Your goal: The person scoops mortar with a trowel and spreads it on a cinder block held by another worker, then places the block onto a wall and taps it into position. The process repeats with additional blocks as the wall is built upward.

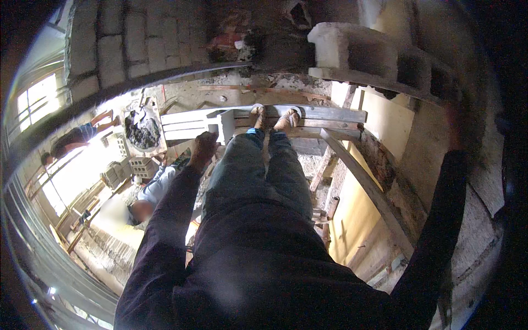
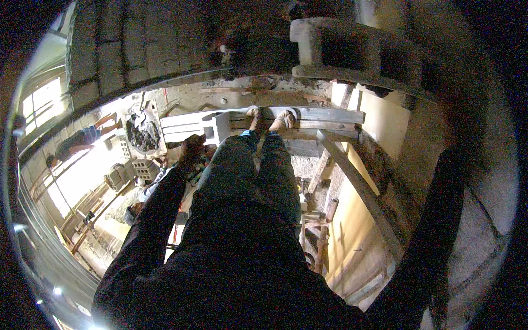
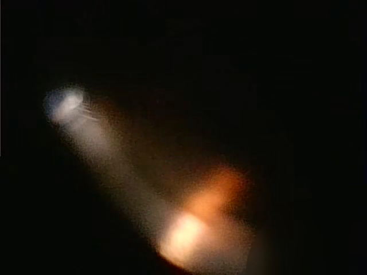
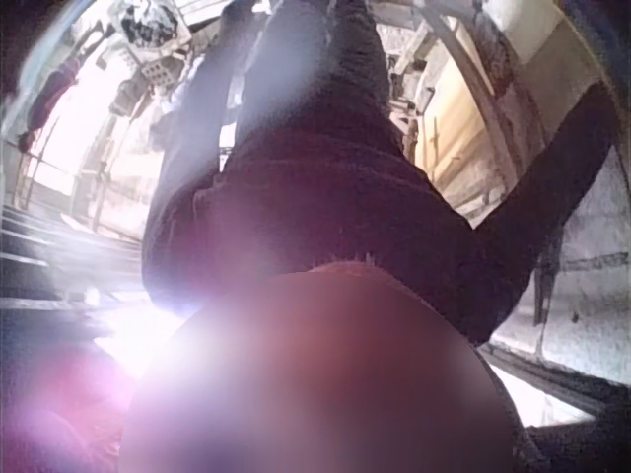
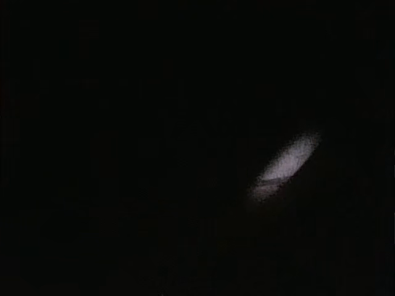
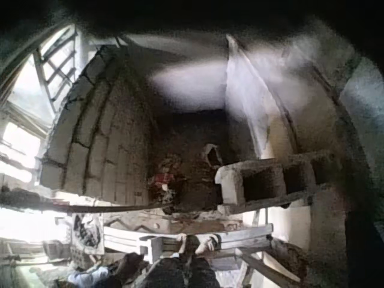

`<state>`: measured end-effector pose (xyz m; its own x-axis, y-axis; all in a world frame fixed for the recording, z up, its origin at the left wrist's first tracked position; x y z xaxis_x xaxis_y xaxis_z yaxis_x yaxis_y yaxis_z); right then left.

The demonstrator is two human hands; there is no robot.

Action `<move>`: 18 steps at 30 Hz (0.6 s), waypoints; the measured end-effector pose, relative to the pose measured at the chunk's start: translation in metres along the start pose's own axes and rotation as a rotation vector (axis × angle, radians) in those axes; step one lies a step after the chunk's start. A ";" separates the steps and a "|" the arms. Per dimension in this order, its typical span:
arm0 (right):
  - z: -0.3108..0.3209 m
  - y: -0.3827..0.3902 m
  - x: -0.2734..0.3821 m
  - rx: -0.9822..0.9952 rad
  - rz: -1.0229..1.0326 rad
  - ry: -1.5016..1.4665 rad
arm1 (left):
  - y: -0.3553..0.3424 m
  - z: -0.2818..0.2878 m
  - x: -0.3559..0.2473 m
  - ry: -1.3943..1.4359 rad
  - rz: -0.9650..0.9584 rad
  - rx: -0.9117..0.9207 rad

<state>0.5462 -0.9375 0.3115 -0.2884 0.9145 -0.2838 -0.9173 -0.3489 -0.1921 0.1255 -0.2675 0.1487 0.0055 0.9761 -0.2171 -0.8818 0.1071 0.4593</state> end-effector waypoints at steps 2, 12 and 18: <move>0.008 -0.001 -0.004 -0.016 0.055 0.070 | -0.009 0.012 -0.001 0.145 0.073 -0.033; 0.092 -0.025 0.037 -0.332 0.522 0.321 | -0.074 0.033 -0.015 0.548 0.050 -0.163; 0.173 -0.029 0.111 -0.404 0.597 0.067 | -0.130 0.066 0.034 0.837 0.287 -0.298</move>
<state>0.4937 -0.7907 0.4479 -0.6788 0.5345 -0.5036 -0.4317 -0.8452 -0.3152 0.2716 -0.2360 0.1382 -0.4703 0.4912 -0.7332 -0.8822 -0.2831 0.3763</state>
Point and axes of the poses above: each hand's wrist, its own y-axis away from the middle knuckle, its own z-axis out of the back of the hand, x = y × z, the point moved 3 cm from there along -y, towards the middle knuckle, and after that the axes turned 2 degrees about -x, right-handed, at the moved point
